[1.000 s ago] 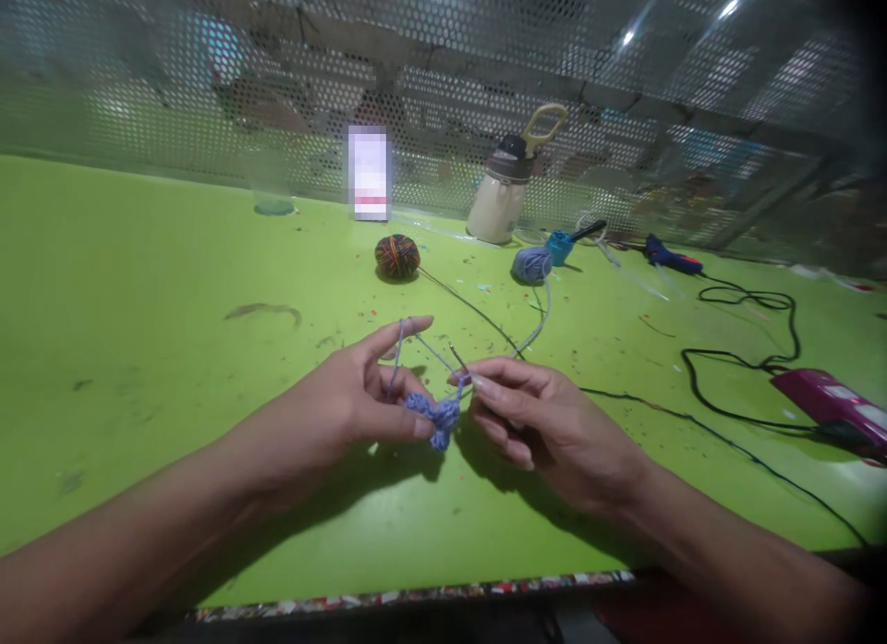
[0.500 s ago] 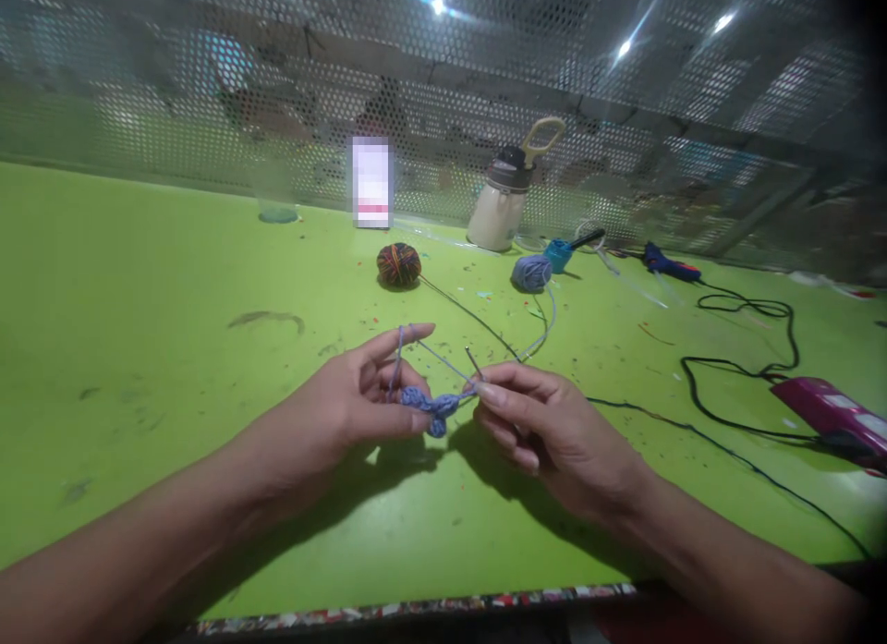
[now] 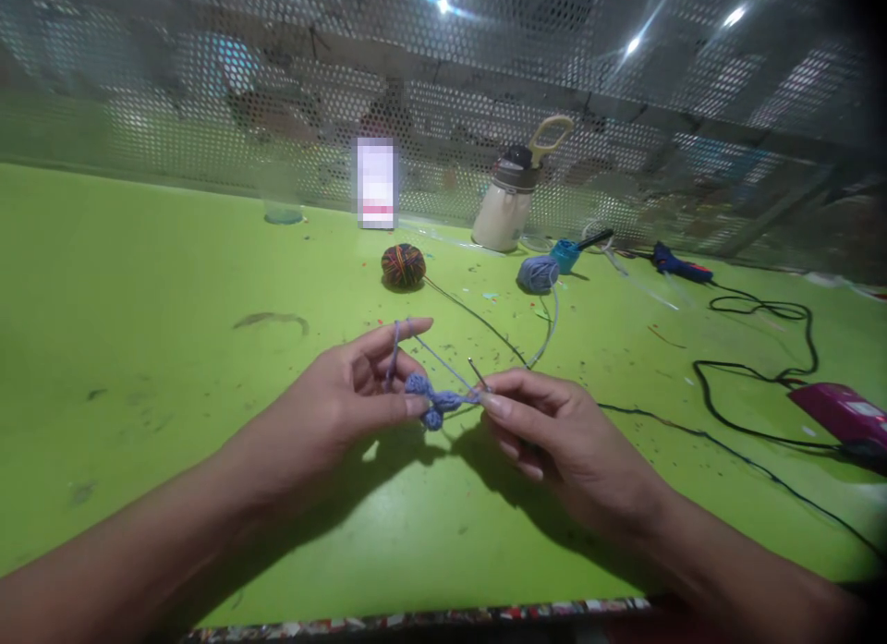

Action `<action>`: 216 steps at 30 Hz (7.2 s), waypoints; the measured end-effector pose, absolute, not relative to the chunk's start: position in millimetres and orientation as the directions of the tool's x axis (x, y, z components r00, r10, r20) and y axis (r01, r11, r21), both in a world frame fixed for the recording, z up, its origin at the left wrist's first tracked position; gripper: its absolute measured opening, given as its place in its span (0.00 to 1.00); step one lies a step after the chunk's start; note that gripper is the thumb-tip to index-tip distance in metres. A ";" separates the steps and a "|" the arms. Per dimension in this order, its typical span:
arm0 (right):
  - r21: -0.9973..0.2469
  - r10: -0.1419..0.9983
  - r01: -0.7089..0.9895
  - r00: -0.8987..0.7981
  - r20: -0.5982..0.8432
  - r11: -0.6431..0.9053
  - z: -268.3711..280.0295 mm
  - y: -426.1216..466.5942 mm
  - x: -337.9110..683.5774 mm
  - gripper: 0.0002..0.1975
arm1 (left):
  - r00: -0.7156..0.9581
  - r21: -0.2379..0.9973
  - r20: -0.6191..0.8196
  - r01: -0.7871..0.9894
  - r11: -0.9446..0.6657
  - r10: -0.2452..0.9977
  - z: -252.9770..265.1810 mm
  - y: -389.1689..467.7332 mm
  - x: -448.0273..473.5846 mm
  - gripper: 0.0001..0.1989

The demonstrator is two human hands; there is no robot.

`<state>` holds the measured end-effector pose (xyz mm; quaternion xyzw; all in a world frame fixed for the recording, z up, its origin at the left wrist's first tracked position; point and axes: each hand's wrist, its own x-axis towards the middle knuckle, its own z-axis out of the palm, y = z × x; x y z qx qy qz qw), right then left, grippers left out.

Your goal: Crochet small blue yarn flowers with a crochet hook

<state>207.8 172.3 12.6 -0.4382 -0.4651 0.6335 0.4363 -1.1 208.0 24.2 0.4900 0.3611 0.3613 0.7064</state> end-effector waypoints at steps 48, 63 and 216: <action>-0.994 0.962 0.064 -0.254 -0.100 -0.086 17.7 175.0 211.6 0.13 | 0.488 0.949 -0.190 -0.132 0.288 0.852 17.7 209.9 -0.9 0.55; -0.943 0.942 0.309 -0.335 0.015 0.125 30.7 179.0 221.5 0.10 | 0.480 0.961 -0.159 -0.125 0.247 0.863 27.2 206.3 -1.4 0.49; -0.997 0.949 0.037 -0.305 -0.080 -0.072 19.5 164.4 203.8 0.10 | 0.464 0.975 -0.129 -0.101 0.197 0.876 32.4 189.9 9.9 0.58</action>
